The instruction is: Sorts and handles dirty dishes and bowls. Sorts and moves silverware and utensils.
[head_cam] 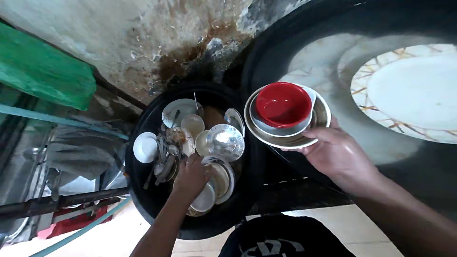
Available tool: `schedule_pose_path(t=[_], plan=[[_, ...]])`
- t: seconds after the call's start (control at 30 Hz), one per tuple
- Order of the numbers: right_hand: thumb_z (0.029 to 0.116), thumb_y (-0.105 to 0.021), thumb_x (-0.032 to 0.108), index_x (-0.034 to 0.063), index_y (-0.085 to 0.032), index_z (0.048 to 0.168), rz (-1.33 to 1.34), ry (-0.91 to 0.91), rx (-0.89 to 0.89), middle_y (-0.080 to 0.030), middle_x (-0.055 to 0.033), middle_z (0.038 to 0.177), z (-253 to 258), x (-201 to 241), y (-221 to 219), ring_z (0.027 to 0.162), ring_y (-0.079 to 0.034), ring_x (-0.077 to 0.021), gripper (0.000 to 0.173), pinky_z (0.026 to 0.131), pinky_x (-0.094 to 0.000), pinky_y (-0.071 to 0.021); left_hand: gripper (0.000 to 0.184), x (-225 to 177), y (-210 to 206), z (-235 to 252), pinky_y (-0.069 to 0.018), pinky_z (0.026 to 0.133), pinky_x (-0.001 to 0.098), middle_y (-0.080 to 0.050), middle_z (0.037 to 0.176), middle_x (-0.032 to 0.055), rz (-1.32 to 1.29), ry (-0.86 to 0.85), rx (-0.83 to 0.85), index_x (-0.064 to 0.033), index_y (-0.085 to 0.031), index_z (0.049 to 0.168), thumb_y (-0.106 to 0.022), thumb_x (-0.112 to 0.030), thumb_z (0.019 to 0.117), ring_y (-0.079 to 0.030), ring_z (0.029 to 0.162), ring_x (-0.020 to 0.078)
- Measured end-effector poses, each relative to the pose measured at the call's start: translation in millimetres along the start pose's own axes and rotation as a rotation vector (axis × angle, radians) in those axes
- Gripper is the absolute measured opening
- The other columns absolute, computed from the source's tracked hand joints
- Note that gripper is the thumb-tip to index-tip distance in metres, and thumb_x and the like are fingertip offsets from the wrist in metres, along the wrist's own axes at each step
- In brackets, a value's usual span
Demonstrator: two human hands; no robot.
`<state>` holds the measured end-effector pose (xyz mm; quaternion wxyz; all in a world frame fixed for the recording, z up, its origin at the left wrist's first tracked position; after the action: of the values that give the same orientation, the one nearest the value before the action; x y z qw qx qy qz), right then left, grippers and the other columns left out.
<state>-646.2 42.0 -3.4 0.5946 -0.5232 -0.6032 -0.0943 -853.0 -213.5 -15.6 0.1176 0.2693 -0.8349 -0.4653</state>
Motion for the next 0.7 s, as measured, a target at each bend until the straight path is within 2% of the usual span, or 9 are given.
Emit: schedule_pose_path(t=[0.07,0.17,0.3,0.37,0.43,0.53,0.57,0.63,0.7], plan=[[0.0910,-0.043,-0.001,0.0223,-0.044,0.143,-0.009,-0.015,-0.003,-0.070,-0.0104,0.115,-1,2,-1,0.083,-0.075,-0.0262,0.056,0.061,-0.0456,-0.0647,0.030,-14,8,12,-0.0380,0.117,0.0521,-0.058,0.145,0.0084,-0.029,-0.135,-0.109,-0.0128,-0.075,0.119,-0.057,-0.032,0.1042,-0.044,0.144,0.0308],[0.0914,-0.041,-0.001,0.0234,-0.043,0.143,-0.023,-0.028,-0.004,-0.071,-0.0096,0.113,-1,4,-3,0.082,-0.075,-0.0259,0.057,0.060,-0.0452,-0.0646,0.030,-43,14,38,-0.0433,0.113,0.0490,-0.063,0.138,0.0116,-0.040,-0.255,0.023,-0.0119,-0.069,0.128,-0.056,-0.010,0.1011,-0.055,0.134,0.0294],[0.0897,-0.042,-0.001,0.0241,-0.040,0.145,-0.025,-0.038,-0.015,-0.071,-0.0095,0.113,1,4,-2,0.083,-0.075,-0.0260,0.060,0.060,-0.0446,-0.0648,0.035,-41,20,59,-0.0453,0.110,0.0537,-0.059,0.140,0.0156,-0.008,-0.165,0.156,-0.0092,-0.064,0.134,-0.062,-0.010,0.0992,-0.053,0.133,0.0359],[0.0890,-0.043,0.000,0.0220,-0.041,0.144,-0.036,-0.028,-0.008,-0.071,-0.0098,0.111,3,2,-1,0.082,-0.075,-0.0254,0.059,0.059,-0.0431,-0.0649,0.030,-25,27,58,-0.0474,0.107,0.0545,-0.063,0.133,0.0159,-0.023,-0.161,0.157,-0.0123,-0.070,0.129,-0.062,-0.012,0.0993,-0.056,0.129,0.0361],[0.0884,-0.044,-0.001,0.0213,-0.040,0.145,-0.021,-0.025,0.013,-0.072,-0.0103,0.110,2,3,-1,0.081,-0.076,-0.0261,0.061,0.059,-0.0433,-0.0650,0.027,-14,31,46,-0.0521,0.101,0.0531,-0.067,0.123,0.0133,0.033,-0.242,0.116,-0.0152,-0.074,0.123,-0.063,-0.012,0.0985,-0.061,0.121,0.0336],[0.0886,-0.044,-0.003,0.0226,-0.040,0.144,0.014,-0.051,-0.003,-0.072,-0.0095,0.107,1,5,-3,0.077,-0.075,-0.0243,0.061,0.058,-0.0407,-0.0648,0.037,-23,43,1,-0.0577,0.089,0.0540,-0.069,0.120,0.0137,0.139,-0.405,-0.082,-0.0169,-0.071,0.128,-0.063,-0.002,0.0953,-0.067,0.112,0.0356],[0.0896,-0.044,-0.004,0.0225,-0.041,0.144,0.024,-0.062,-0.016,-0.072,-0.0100,0.106,0,6,-4,0.076,-0.075,-0.0248,0.061,0.058,-0.0408,-0.0645,0.042,-23,41,-15,-0.0603,0.081,0.0539,-0.071,0.120,0.0131,0.179,-0.481,-0.249,-0.0176,-0.073,0.126,-0.067,0.002,0.0897,-0.070,0.105,0.0361],[0.0897,-0.044,-0.005,0.0230,-0.041,0.144,0.012,-0.071,-0.018,-0.072,-0.0096,0.107,-2,7,-5,0.077,-0.075,-0.0246,0.061,0.059,-0.0408,-0.0647,0.046,-16,41,-34,-0.0609,0.066,0.0466,-0.073,0.119,0.0082,0.247,-0.557,-0.608,-0.0229,-0.075,0.121,-0.071,0.001,0.0815,-0.073,0.089,0.0312],[0.0904,-0.044,-0.005,0.0241,-0.040,0.146,0.009,-0.068,-0.014,-0.072,-0.0097,0.109,-2,6,-5,0.078,-0.075,-0.0245,0.063,0.060,-0.0406,-0.0648,0.039,-3,55,-40,-0.0598,0.067,0.0455,-0.073,0.120,0.0074,0.204,-0.474,-0.829,-0.0243,-0.077,0.117,-0.067,-0.004,0.0858,-0.072,0.089,0.0302]])
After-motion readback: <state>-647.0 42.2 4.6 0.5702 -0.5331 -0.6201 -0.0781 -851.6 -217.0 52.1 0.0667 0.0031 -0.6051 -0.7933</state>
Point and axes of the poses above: each hand's wrist, its own z-axis towards the middle knuckle, its own y-axis out of the back of the hand, x = y × z, the point moved 1 cm from there along z, towards the middle knuckle
